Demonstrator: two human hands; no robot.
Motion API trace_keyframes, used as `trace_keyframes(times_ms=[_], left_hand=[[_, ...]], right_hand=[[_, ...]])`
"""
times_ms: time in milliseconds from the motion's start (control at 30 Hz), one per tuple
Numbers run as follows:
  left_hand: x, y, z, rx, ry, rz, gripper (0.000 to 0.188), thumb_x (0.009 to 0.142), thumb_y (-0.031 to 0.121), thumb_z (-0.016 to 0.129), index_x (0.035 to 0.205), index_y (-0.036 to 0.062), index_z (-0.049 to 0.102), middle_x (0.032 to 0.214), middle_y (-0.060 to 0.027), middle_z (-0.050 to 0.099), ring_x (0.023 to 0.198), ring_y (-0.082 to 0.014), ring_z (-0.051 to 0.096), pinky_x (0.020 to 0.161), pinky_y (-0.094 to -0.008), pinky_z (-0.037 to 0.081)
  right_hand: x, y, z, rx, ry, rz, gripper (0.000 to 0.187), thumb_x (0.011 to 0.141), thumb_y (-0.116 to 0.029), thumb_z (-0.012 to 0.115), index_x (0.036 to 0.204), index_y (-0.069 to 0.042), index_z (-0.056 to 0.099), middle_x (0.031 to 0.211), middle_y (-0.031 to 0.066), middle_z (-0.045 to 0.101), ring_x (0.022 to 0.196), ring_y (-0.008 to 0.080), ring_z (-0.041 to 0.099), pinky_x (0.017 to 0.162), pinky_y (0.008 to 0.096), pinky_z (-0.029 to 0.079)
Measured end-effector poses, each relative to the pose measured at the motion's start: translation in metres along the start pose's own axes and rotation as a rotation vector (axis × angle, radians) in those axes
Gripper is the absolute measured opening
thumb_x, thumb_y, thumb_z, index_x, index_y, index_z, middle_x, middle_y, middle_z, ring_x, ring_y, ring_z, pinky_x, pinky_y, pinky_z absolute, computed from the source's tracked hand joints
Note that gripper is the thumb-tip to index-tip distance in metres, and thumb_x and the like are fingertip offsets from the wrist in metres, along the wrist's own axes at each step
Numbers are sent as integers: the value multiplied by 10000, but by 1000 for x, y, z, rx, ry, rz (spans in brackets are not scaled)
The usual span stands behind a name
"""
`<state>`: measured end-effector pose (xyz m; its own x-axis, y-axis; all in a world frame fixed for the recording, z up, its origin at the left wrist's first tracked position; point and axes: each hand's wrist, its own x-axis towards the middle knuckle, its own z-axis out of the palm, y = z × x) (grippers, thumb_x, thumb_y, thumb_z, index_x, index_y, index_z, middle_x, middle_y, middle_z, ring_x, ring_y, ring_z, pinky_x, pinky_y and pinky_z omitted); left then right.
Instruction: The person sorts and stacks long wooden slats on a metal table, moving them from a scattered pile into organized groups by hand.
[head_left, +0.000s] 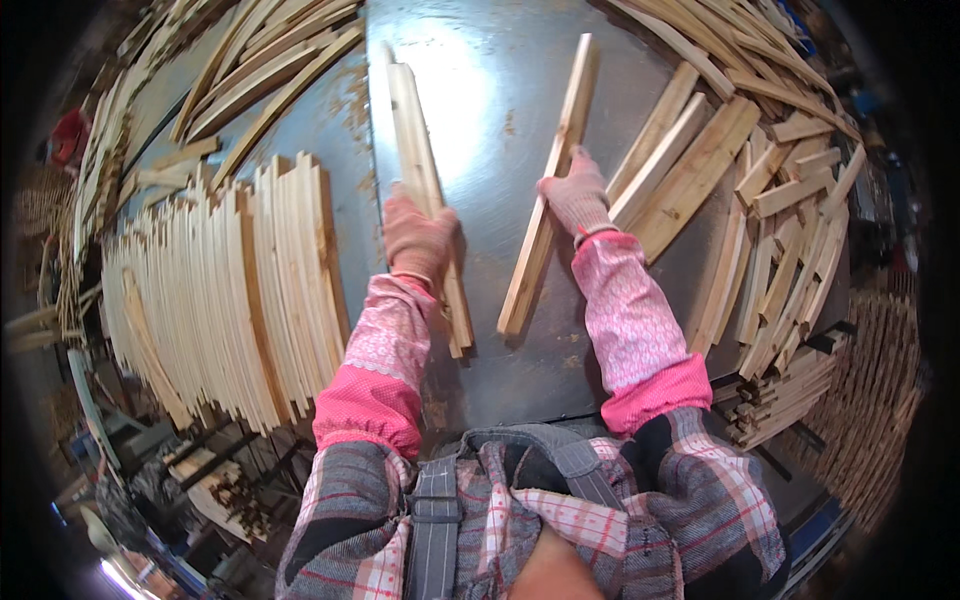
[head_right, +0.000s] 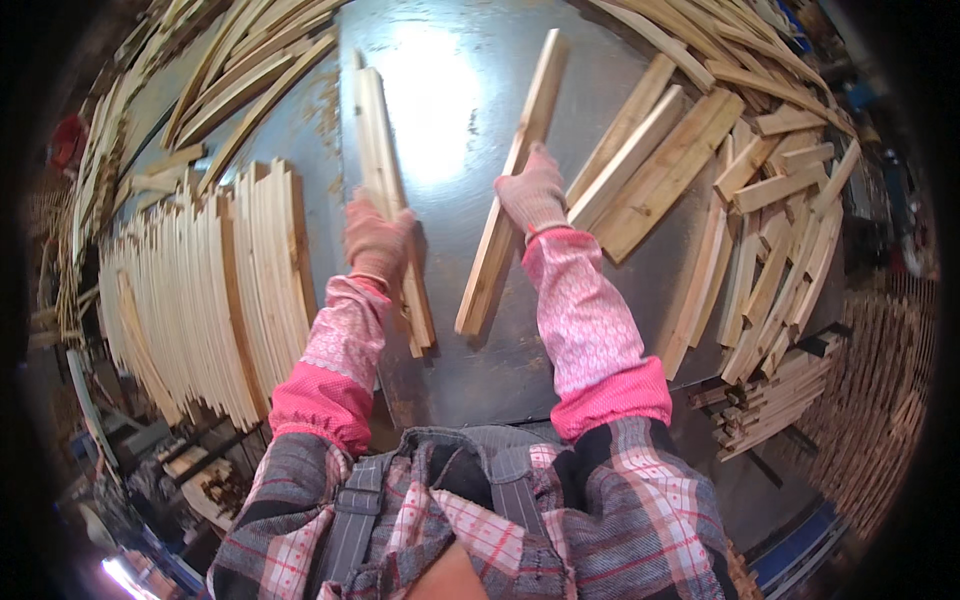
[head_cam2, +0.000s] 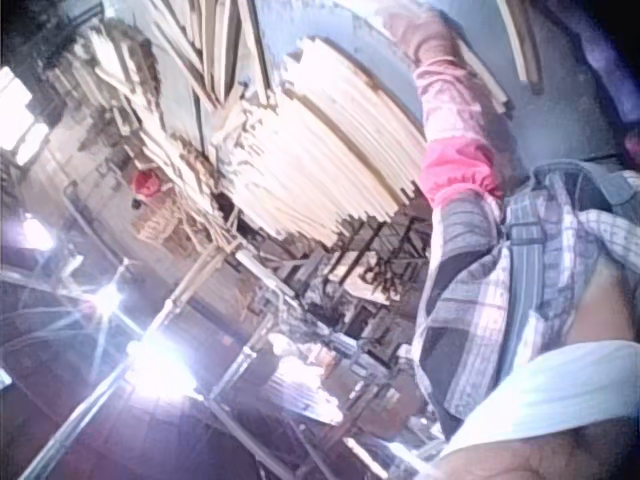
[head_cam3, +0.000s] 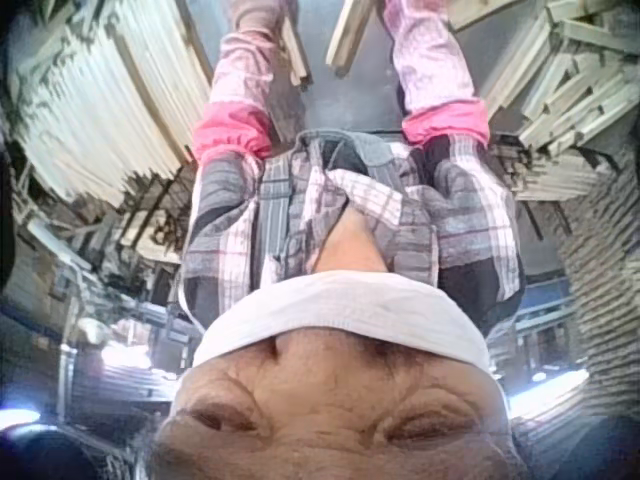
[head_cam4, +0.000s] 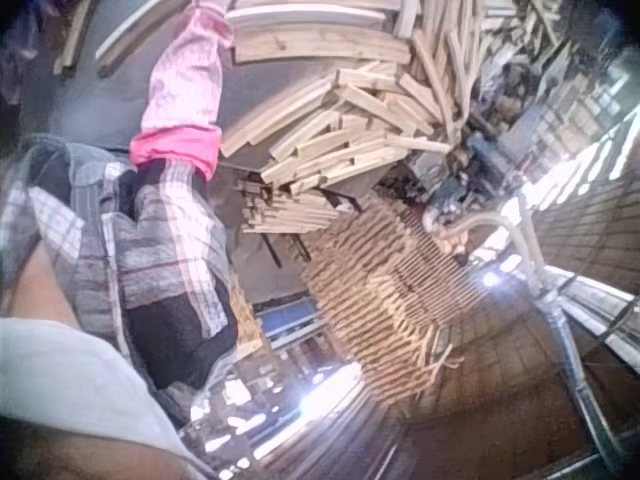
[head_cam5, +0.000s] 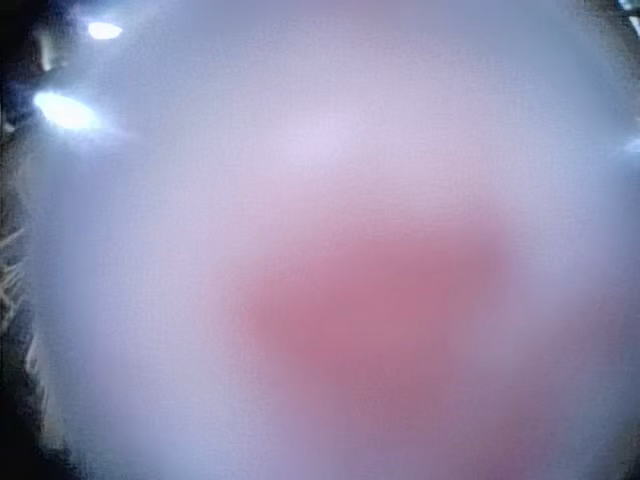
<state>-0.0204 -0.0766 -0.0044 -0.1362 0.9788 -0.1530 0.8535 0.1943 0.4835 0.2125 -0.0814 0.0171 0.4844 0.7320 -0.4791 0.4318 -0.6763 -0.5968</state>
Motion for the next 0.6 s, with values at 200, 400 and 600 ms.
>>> trace_keyframes(times_ms=[200,400,600], left_hand=[[-51,-12,-11,-146,-337,-24,992,739,490,823,1458,-28,378,1356,-293,489,1258,-437,508,1070,-439,430],[-87,-10,11,163,-94,20,1172,728,493,810,1538,-76,182,1476,-298,389,1349,-420,427,1118,-464,373],[-90,2,6,201,-176,35,1090,736,442,780,1524,-67,226,1530,-302,326,1390,-427,384,1143,-453,347]], right_hand=[[-65,6,68,-118,-306,-399,532,868,-265,634,1347,-46,563,1372,231,569,1289,359,537,1103,420,421],[-45,21,-19,-353,242,13,618,888,-392,699,1373,-76,484,1318,166,574,1243,361,573,1013,493,502],[-40,24,-45,-367,224,377,973,726,-375,864,1463,-51,316,1442,190,473,1309,351,526,1013,508,509]])
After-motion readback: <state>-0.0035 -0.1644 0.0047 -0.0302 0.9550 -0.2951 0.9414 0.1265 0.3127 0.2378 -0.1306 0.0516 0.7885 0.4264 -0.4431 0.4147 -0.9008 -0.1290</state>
